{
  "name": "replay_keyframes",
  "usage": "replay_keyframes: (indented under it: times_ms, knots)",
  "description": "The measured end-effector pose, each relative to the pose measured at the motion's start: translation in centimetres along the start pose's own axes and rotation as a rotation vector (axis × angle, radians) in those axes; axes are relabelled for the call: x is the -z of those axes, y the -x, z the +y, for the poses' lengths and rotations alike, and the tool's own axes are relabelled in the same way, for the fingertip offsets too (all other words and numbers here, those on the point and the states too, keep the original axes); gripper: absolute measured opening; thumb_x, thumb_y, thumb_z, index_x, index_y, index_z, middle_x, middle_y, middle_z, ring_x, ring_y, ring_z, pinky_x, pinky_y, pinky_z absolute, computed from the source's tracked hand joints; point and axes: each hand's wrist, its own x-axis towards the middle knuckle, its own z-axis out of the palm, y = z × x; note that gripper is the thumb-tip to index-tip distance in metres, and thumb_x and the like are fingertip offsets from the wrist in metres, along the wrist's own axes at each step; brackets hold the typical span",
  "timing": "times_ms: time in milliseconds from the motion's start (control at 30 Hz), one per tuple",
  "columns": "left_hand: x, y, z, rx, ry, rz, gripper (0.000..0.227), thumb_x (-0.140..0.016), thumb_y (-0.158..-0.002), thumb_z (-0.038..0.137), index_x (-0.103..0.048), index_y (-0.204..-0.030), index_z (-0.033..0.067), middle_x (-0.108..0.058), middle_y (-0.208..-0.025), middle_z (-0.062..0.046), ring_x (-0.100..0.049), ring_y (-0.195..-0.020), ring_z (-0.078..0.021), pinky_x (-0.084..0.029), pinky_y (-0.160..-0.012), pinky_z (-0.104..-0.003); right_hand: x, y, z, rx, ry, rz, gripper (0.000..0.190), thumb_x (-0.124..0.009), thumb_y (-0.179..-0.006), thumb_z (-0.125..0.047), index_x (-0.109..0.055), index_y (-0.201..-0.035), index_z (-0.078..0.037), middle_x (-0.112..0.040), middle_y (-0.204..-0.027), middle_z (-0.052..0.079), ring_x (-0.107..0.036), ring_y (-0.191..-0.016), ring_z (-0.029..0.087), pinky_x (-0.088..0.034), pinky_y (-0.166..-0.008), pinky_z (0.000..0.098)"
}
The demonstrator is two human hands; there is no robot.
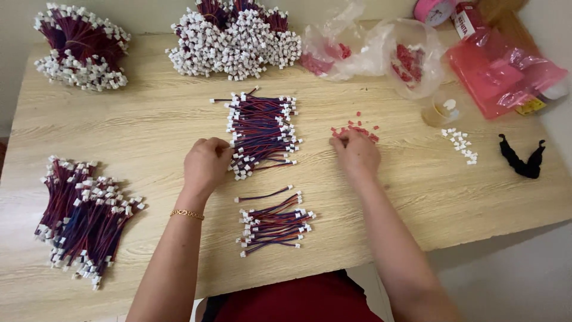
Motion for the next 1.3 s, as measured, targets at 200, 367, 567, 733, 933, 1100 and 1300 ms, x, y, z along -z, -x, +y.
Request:
replay_keyframes:
  times_ms: [200, 367, 567, 733, 933, 1100, 1300]
  knots:
    - [3.9, 2.7, 3.0, 0.082, 0.226, 0.052, 0.020, -0.073, -0.080, 0.027, -0.071, -0.097, 0.0171, -0.073, -0.089, -0.004, -0.070, -0.087, -0.0243, -0.053, -0.076, -0.040, -0.9, -0.9, -0.3, 0.003, 0.045, -0.002, 0.022, -0.058, -0.090, -0.038, -0.072, -0.095, -0.021, -0.068, -0.092, 0.009, -0.067, -0.094, 0.033, -0.053, -0.081, 0.0489]
    - [6.0, 5.4, 4.0, -0.015, 0.713, 0.287, 0.018, -0.074, -0.083, 0.006, -0.069, -0.101, 0.0059, -0.071, -0.086, -0.014, -0.068, -0.081, -0.0209, -0.054, -0.075, -0.033, -1.8, 1.2, 1.8, 0.087, -0.449, 0.068, 0.016, -0.064, -0.091, -0.019, -0.065, -0.100, -0.006, -0.067, -0.086, 0.014, -0.066, -0.077, 0.026, -0.054, -0.065, 0.0375]
    - [4.1, 7.1, 2.8, 0.044, 1.058, 0.338, 0.015, -0.071, -0.089, 0.006, -0.072, -0.103, 0.0057, -0.072, -0.091, -0.010, -0.063, -0.085, -0.0115, -0.054, -0.081, -0.030, 1.1, 5.9, -3.5, 0.130, -1.273, -0.174, 0.013, -0.066, -0.088, 0.002, -0.064, -0.100, -0.002, -0.065, -0.078, 0.010, -0.067, -0.069, 0.015, -0.058, -0.061, 0.0237]
    - [6.1, 9.9, 5.6, 0.049, 1.090, 0.326, 0.015, -0.064, -0.091, 0.003, -0.071, -0.104, 0.0031, -0.072, -0.093, -0.012, -0.061, -0.086, -0.0121, -0.054, -0.081, -0.031, 2.7, 9.6, -8.8, 0.096, -1.502, -0.381, 0.020, -0.059, -0.089, 0.008, -0.064, -0.107, 0.000, -0.066, -0.088, 0.012, -0.068, -0.076, 0.019, -0.060, -0.069, 0.0284]
    - [4.7, 11.3, 6.6, 0.106, 1.212, 0.192, 0.013, -0.067, -0.090, 0.005, -0.073, -0.102, 0.0051, -0.071, -0.084, -0.006, -0.061, -0.077, -0.0088, -0.055, -0.072, -0.025, 3.6, 11.5, -11.9, 0.286, -1.305, -0.379, 0.016, -0.067, -0.084, 0.008, -0.067, -0.100, 0.006, -0.068, -0.083, 0.015, -0.066, -0.072, 0.017, -0.059, -0.064, 0.0284]
    - [3.6, 11.7, 6.5, 0.138, 1.427, 0.072, 0.028, -0.073, -0.085, 0.005, -0.066, -0.112, 0.0040, -0.069, -0.082, -0.007, -0.063, -0.074, -0.0097, -0.056, -0.067, -0.022, 5.1, 11.5, -13.0, 0.826, -0.695, 0.143, 0.011, -0.077, -0.082, -0.012, -0.075, -0.092, -0.016, -0.071, -0.089, -0.003, -0.065, -0.088, 0.018, -0.043, -0.088, 0.0319]
    - [5.3, 12.7, 7.6, 0.141, 1.610, -0.014, 0.033, -0.072, -0.084, 0.002, -0.062, -0.115, 0.0021, -0.069, -0.081, -0.009, -0.066, -0.074, -0.0123, -0.057, -0.066, -0.021, 5.6, 11.6, -13.4, 0.798, -0.685, 0.036, 0.007, -0.074, -0.085, -0.012, -0.074, -0.092, -0.014, -0.068, -0.088, 0.002, -0.062, -0.095, 0.023, -0.039, -0.092, 0.0413]
